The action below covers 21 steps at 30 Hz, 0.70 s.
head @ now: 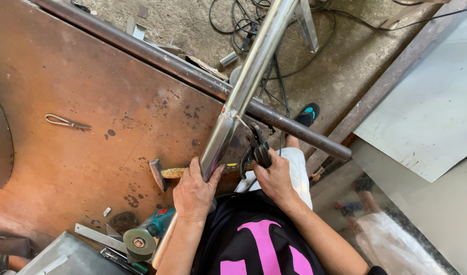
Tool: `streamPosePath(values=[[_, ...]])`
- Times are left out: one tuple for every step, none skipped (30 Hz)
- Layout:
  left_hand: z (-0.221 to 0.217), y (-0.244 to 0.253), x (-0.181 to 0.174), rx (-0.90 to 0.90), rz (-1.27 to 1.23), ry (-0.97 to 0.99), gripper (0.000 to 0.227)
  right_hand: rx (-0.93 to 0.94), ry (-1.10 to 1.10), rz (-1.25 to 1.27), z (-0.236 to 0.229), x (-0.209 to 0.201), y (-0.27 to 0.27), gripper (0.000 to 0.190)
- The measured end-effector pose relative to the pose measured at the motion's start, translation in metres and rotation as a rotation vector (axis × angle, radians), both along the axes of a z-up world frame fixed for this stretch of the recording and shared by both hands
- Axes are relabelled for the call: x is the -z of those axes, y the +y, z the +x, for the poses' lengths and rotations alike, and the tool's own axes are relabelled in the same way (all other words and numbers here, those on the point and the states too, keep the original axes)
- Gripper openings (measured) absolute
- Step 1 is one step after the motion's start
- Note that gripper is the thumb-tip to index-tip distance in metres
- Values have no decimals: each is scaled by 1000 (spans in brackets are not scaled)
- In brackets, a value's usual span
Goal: Grinding, marking, and welding metal pipes to assemble a structure.
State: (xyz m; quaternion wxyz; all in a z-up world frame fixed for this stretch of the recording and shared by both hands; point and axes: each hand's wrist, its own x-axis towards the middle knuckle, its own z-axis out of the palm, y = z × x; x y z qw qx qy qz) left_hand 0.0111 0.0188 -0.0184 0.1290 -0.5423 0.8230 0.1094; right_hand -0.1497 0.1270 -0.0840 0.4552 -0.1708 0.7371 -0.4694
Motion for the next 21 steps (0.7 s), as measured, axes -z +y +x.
streamPosePath(values=[[0, 0, -1, -5, 6, 2, 73, 2, -16, 4, 0, -1, 0, 6], [-1, 0, -1, -9, 12, 4, 73, 6, -31, 7, -1, -1, -1, 5], [-1, 0, 0, -8, 12, 4, 73, 7, -30, 6, -1, -1, -1, 5], [0, 0, 0, -9, 9, 2, 73, 3, -25, 9, -1, -2, -1, 5], [0, 1, 0, -10, 6, 1, 73, -1, -19, 11, -1, -2, -1, 5], [0, 1, 0, -10, 6, 1, 73, -1, -19, 11, -1, -2, -2, 5], [0, 1, 1, -11, 3, 1, 73, -1, -19, 11, -1, -3, -2, 5], [0, 1, 0, -12, 1, 0, 73, -1, -19, 10, -1, -3, -2, 5], [0, 1, 0, -13, 1, -1, 73, -2, -20, 10, -1, -2, -2, 5], [0, 1, 1, -13, 6, -5, 73, -1, -24, 16, -1, -2, -2, 4], [0, 1, 1, -14, 10, -9, 73, 0, -28, 22, -1, -1, -2, 4], [-1, 1, 0, -14, 9, -9, 73, 0, -28, 21, 0, -1, -2, 4], [-1, 1, -1, -10, 0, 3, 73, 1, -29, 19, 0, 0, -2, 4], [-2, 0, -2, -6, -9, 16, 73, 1, -30, 18, 0, 0, -1, 4], [-2, 0, -3, -6, -8, 16, 73, 1, -30, 19, 0, 1, -1, 4], [-2, 0, -4, 15, -24, 22, 72, -2, -36, -24, -1, 1, 0, 5], [-3, -1, -5, 36, -40, 28, 72, -6, -42, -66, -2, 2, 1, 5], [-3, -1, -5, 35, -39, 28, 72, -7, -42, -66, -1, 5, 2, 5], [-2, 0, -5, 27, -19, 16, 71, -67, -3, 54, 0, 7, 4, 6], [-3, -1, -5, 19, 1, 5, 70, -127, 37, 173, 1, 11, 5, 6], [-1, 0, -3, 20, 0, 5, 70, -127, 37, 173, 1, 11, 5, 6]])
